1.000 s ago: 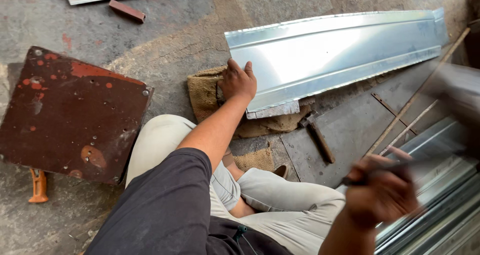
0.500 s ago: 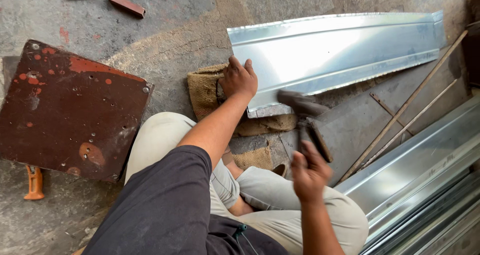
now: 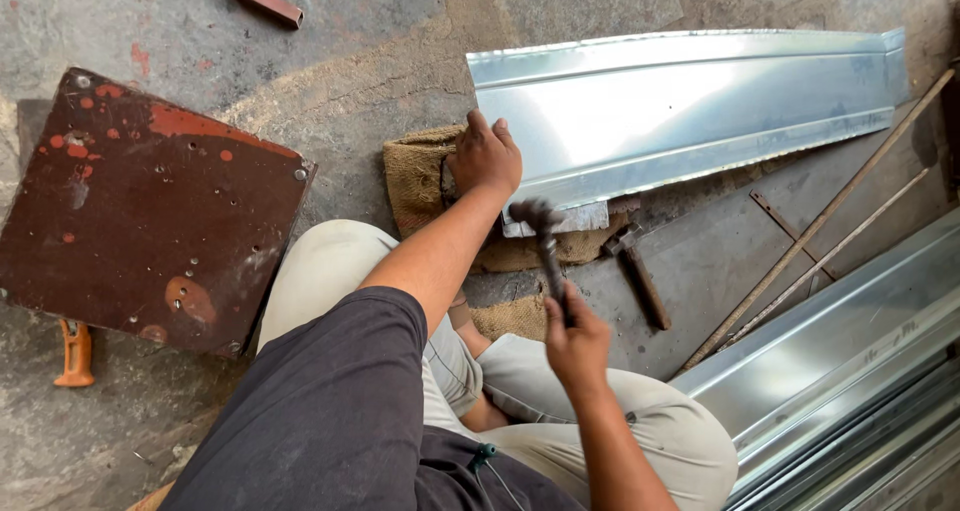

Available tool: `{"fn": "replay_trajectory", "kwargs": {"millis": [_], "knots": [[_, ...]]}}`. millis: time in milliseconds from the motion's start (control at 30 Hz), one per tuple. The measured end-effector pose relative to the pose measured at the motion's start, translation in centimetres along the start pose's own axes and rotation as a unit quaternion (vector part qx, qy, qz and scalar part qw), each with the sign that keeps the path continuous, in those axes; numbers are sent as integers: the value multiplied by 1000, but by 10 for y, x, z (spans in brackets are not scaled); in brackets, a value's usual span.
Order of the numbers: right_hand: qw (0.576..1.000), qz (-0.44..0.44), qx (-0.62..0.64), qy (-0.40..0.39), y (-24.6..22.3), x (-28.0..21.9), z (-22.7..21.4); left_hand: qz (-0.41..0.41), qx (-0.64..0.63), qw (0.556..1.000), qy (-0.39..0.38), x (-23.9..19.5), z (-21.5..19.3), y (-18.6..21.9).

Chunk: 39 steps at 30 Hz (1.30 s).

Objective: The person hammers a piece of sheet metal against a wooden block while sitting on the floor.

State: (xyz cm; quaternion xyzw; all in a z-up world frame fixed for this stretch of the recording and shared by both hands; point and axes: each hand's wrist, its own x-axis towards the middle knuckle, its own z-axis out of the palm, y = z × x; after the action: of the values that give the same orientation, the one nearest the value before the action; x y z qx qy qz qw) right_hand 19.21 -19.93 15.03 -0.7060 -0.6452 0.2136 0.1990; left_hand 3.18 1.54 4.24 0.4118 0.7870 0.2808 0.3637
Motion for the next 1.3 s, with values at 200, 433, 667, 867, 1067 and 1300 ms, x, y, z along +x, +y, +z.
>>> {"fn": "replay_trajectory", "kwargs": {"millis": [200, 433, 667, 867, 1067, 1300], "knots": [[932, -190, 278, 135, -33, 5, -74, -5, 12, 1000, 3, 3, 0, 3], [966, -179, 123, 137, 15, 3, -20, 3, 9, 1000, 7, 4, 2, 1], [990, -47, 110, 73, -5, 18, -25, -3, 14, 1000, -1, 2, -4, 4], [875, -255, 349, 219, -28, 11, -91, 24, 18, 999, 23, 1, -2, -2], [990, -110, 32, 80, 23, 22, -13, 23, 24, 999, 36, 5, -2, 0], [970, -84, 194, 122, 7, 34, -47, 17, 32, 999, 33, 7, 2, -5]]}}
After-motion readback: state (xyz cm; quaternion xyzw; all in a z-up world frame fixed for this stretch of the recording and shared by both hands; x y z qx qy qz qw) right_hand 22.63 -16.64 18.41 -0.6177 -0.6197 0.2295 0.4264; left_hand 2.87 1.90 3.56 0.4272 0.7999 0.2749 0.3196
